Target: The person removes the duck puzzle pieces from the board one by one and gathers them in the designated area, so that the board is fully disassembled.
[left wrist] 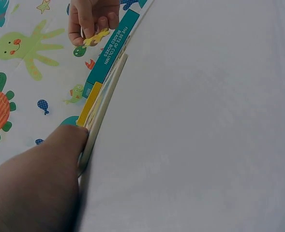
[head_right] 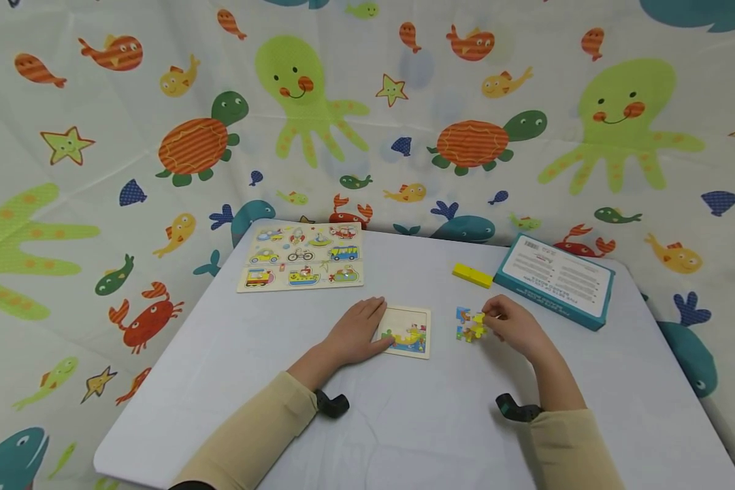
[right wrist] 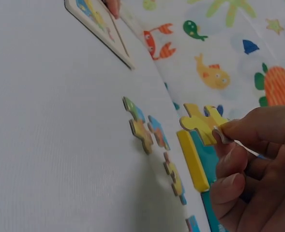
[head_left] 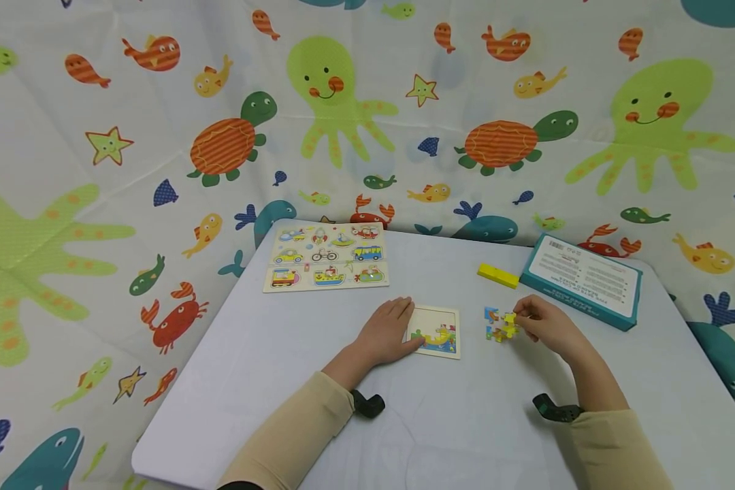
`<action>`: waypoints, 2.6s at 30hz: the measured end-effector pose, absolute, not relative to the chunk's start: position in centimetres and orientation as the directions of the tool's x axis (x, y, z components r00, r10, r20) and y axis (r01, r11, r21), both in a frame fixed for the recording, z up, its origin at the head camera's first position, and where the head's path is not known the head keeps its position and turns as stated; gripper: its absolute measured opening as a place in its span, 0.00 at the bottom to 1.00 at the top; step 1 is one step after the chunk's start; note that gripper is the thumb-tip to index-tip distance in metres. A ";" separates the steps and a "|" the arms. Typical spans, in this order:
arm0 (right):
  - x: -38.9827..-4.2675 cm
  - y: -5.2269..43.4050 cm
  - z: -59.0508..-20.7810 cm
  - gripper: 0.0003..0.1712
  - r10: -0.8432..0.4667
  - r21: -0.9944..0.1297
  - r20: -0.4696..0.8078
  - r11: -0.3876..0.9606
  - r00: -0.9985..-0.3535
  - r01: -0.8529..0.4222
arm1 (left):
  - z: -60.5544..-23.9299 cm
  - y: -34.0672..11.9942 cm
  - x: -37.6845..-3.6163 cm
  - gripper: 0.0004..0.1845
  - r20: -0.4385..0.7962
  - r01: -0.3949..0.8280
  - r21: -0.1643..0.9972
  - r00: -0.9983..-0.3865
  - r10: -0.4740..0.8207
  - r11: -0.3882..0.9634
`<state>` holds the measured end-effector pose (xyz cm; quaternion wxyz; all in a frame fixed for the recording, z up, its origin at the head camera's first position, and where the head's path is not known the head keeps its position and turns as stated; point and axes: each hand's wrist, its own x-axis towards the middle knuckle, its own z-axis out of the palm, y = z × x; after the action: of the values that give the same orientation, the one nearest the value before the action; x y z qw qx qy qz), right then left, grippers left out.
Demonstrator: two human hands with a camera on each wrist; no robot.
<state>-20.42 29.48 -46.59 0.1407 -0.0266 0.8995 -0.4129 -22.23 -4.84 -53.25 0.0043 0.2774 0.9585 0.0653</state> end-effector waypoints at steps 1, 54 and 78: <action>-20.3 29.7 -46.6 0.16 -0.159 -0.750 -0.235 0.658 -0.959 0.074 | -53.2 -4.8 -22.2 0.46 0.029 0.532 0.127 -0.845 0.533 0.837; -19.8 31.2 -48.6 0.19 -0.072 -0.674 -0.318 0.718 -0.945 0.172 | -53.4 -4.8 -22.4 0.46 0.023 0.534 0.121 -0.844 0.536 0.836; -21.0 27.5 -47.0 0.21 -0.132 -0.704 -0.322 0.695 -0.938 0.144 | -53.3 -4.8 -22.2 0.45 0.025 0.527 0.139 -0.848 0.529 0.838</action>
<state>-21.02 27.49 -46.98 0.1767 0.0034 0.9035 -0.3905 -22.22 -4.81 -53.28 0.0072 0.2754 0.9587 0.0706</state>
